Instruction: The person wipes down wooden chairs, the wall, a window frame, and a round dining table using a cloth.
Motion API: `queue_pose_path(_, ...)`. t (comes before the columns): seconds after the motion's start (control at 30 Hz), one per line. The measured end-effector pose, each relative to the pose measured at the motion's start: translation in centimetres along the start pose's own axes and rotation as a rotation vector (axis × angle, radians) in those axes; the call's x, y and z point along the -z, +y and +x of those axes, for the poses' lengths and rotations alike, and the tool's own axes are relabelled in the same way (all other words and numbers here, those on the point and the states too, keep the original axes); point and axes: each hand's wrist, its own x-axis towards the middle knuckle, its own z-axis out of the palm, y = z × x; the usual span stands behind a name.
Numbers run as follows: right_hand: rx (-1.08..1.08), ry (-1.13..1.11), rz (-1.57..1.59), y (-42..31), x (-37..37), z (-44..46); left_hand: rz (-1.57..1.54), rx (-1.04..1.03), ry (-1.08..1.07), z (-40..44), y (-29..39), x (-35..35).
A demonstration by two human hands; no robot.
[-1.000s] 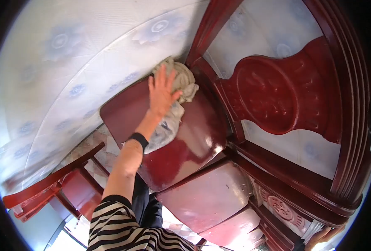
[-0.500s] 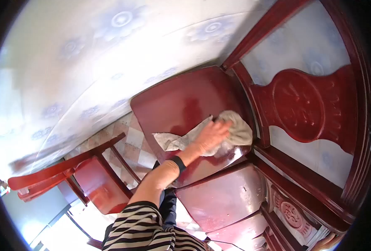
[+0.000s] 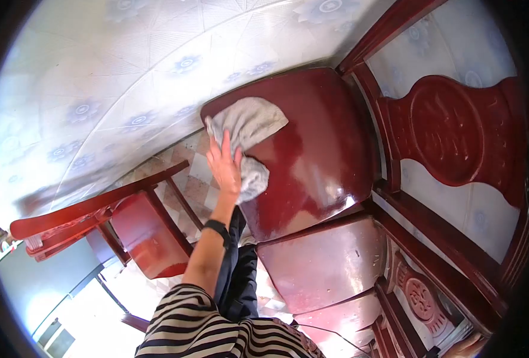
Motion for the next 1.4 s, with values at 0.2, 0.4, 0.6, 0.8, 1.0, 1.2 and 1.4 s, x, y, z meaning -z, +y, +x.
queue_pose_path(0.2, 0.008, 0.067, 0.043, 0.5, -0.3, -0.1, -0.128, 0.445, -0.122, -17.5, 2.7, 2.7)
queue_pose_path(0.4, 0.011, 0.101, 0.049, 0.3, -0.9, -0.3, -0.151, 0.521, -0.266, -22.6, 2.5, 2.6)
queue_pose_path(0.6, 0.013, 0.098, 0.08, -0.1, -0.7, 0.0, -0.259, 0.52, -0.133, -6.5, -4.7, -1.4)
queue_pose_path(0.8, 0.033, 0.087, 0.058, 0.1, -0.5, 0.0, -0.207, 0.514, -0.248, 7.5, -8.7, -2.9)
queue_pose_path(1.0, -0.047, 0.119, 0.097, 0.0, -0.7, -0.2, -0.19, 0.606, -0.315, -4.0, -5.7, -0.7)
queue_pose_path(1.2, -0.095, 0.045, 0.057, 1.2, -0.4, -1.2, -0.392, 0.741, -0.512, -21.8, -1.5, 2.6)
queue_pose_path(1.4, -0.097, 0.047, 0.078, 0.6, 0.0, -0.6, -0.705, 0.762, -0.249, -9.5, -4.2, 0.4)
